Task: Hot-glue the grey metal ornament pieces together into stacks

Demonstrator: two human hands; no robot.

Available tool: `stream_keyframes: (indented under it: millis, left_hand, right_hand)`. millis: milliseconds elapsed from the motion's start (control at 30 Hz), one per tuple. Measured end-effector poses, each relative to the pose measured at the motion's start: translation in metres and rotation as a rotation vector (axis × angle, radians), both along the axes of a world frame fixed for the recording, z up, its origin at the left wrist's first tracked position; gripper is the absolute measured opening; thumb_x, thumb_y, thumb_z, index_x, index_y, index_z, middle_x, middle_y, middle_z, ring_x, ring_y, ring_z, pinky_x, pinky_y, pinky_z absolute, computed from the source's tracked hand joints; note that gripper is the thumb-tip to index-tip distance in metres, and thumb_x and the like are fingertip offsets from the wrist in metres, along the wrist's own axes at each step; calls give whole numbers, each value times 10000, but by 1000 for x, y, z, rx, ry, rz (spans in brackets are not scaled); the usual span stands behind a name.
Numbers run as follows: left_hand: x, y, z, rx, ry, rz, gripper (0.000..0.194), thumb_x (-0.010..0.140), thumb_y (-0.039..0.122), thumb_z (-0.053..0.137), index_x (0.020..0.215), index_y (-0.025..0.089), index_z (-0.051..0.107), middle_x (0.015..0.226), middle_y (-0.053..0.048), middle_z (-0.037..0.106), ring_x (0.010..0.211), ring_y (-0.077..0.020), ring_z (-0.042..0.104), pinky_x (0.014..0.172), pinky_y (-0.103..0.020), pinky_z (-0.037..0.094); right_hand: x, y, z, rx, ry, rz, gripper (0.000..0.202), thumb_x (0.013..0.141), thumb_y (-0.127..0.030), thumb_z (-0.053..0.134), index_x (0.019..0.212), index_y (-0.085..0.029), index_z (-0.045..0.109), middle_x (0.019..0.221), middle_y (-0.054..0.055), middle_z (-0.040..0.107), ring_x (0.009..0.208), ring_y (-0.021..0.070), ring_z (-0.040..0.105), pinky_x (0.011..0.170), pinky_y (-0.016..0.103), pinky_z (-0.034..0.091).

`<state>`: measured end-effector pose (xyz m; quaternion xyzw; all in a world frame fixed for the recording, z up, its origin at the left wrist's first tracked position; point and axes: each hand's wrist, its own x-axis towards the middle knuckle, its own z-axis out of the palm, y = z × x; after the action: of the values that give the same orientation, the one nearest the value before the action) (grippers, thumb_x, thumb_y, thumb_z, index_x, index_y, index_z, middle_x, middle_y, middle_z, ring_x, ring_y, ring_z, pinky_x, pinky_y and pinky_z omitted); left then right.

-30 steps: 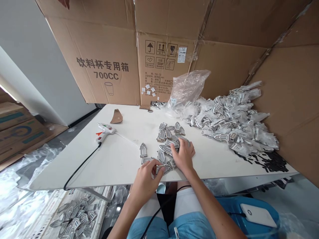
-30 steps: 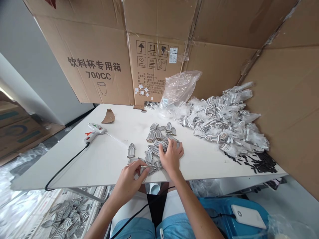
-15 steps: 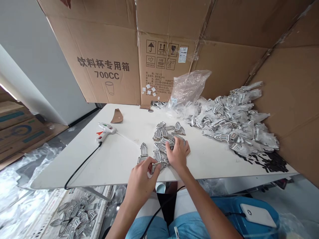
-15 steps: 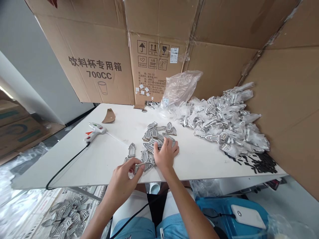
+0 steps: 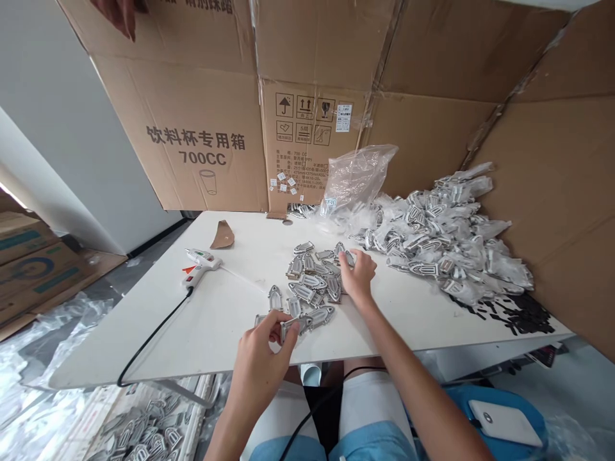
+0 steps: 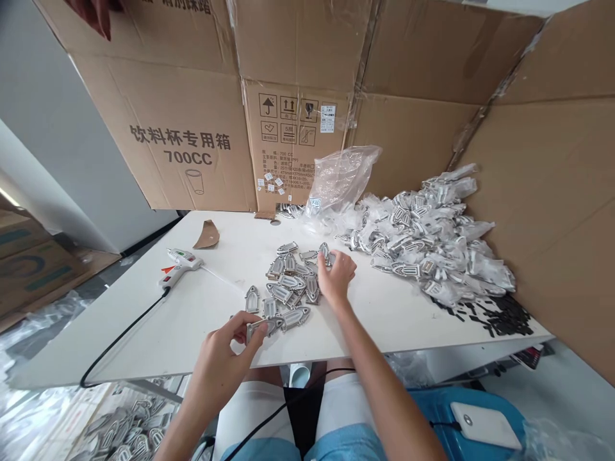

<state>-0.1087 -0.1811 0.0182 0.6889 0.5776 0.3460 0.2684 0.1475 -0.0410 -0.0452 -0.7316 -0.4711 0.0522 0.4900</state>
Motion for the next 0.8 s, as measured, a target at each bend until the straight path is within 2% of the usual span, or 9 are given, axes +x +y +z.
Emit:
stream_keyframes:
  millis: [67,133,233,367,500,700,800]
  left_hand:
    - [-2,1,0,12,-3,5,334,995,561,565,939,257,692,698,5,600,699,-207,563,667,-293,424]
    - [-4,1,-1,17,-10,7,346,998,573,562,935,258,692,690,8,578,691,-203,545,656,-287,414]
    - [-5,3,-2,-1,-19,7,371,1003,594,552,918,260,690,672,15,542,681,-198,527,634,-280,397]
    - [-8,5,-4,-41,-22,12,363,1004,585,554,922,260,695,679,16,544,698,-198,539,655,-282,408]
    - [-12,7,-5,-48,-27,22,353,1005,576,555,926,261,694,680,18,557,712,-198,550,691,-289,427]
    - [-12,11,-12,-43,-40,17,349,1006,566,552,928,261,702,682,17,568,697,-198,554,666,-291,409]
    - [-13,11,-13,-38,-36,18,328,1003,549,560,933,263,704,679,19,575,697,-201,563,676,-293,408]
  right_hand:
    - [29,25,2,-3,21,64,636,967,-681,493,1319,-179,663,1477,212,602,1440,419,427,1184,628,297]
    - [51,47,0,-9,34,213,599,955,-641,524,1335,-203,674,1438,163,670,1366,348,560,1152,510,409]
    - [65,71,-9,-25,38,385,548,921,-611,593,1309,-241,708,1387,123,728,1279,310,662,1081,434,500]
    - [59,88,-22,-17,4,494,471,930,-567,608,1276,-271,731,1378,81,742,1277,316,671,1128,472,478]
    - [45,97,-28,-19,-36,545,459,923,-525,639,1295,-271,722,1390,83,735,1290,327,666,1142,501,470]
    - [28,96,-26,-26,-71,620,445,922,-502,663,1303,-277,718,1412,76,727,1341,305,644,1169,474,453]
    - [26,92,-17,-26,-68,607,458,923,-538,657,1291,-273,722,1392,92,732,1335,324,634,1166,503,446]
